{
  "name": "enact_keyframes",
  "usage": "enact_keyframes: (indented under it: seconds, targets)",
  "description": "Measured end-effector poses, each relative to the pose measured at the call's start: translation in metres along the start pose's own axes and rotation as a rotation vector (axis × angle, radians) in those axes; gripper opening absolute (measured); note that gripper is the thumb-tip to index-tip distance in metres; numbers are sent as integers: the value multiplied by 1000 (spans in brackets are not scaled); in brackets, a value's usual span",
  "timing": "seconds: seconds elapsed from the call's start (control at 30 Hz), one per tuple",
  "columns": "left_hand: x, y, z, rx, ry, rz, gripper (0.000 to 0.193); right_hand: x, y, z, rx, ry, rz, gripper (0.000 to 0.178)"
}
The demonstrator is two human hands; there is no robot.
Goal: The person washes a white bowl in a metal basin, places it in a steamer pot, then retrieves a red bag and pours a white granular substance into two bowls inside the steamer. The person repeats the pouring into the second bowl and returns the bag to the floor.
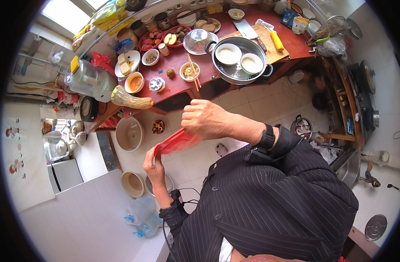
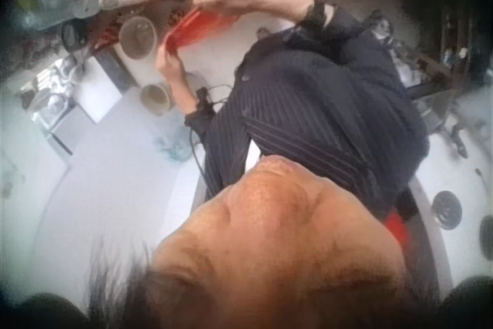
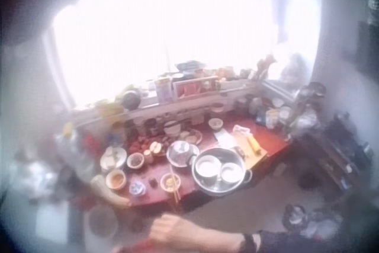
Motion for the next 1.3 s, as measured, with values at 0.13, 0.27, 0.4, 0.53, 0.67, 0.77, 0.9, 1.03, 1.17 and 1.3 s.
enact_keyframes:
  seconds: [0.13,0.27,0.4,0.53,0.67,0.77,0.9,1.03,1.17,1.3]
  targets:
    - [8,0,-2,-47,-27,-110,17,-12,-9,-12,-46,49,-19,7]
    - [14,1,-6,-114,3,-148,20,-26,-18,-21,-100,136,-19,10]
    - [19,6,-7,-169,149,-199,22,-42,-26,-25,-181,200,-15,14]
    - [19,2,-24,-390,53,-268,21,-55,-36,-25,-222,261,12,14]
    - [16,2,-33,-560,124,-299,17,-67,-43,-24,-268,311,-13,13]
    - [17,4,-31,-563,244,-289,15,-76,-49,-19,-296,341,1,13]
    - [27,8,-17,-365,370,-341,13,-85,-59,-13,-314,380,25,15]
    - [44,12,5,-221,510,-377,18,-92,-68,-4,-336,415,34,17]
    - [57,15,21,-82,572,-452,25,-95,-72,10,-339,435,-1,17]
    - [55,22,15,-213,464,-460,23,-98,-77,21,-298,395,11,15]
Point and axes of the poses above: each hand's wrist, its own x-axis away from the middle knuckle, its own y-axis out of the back of the hand, z = x × y, the point moved 6 cm from there along -x, towards the middle knuckle, and after that the axes turned 10 degrees about x, right-handed, at the moved point
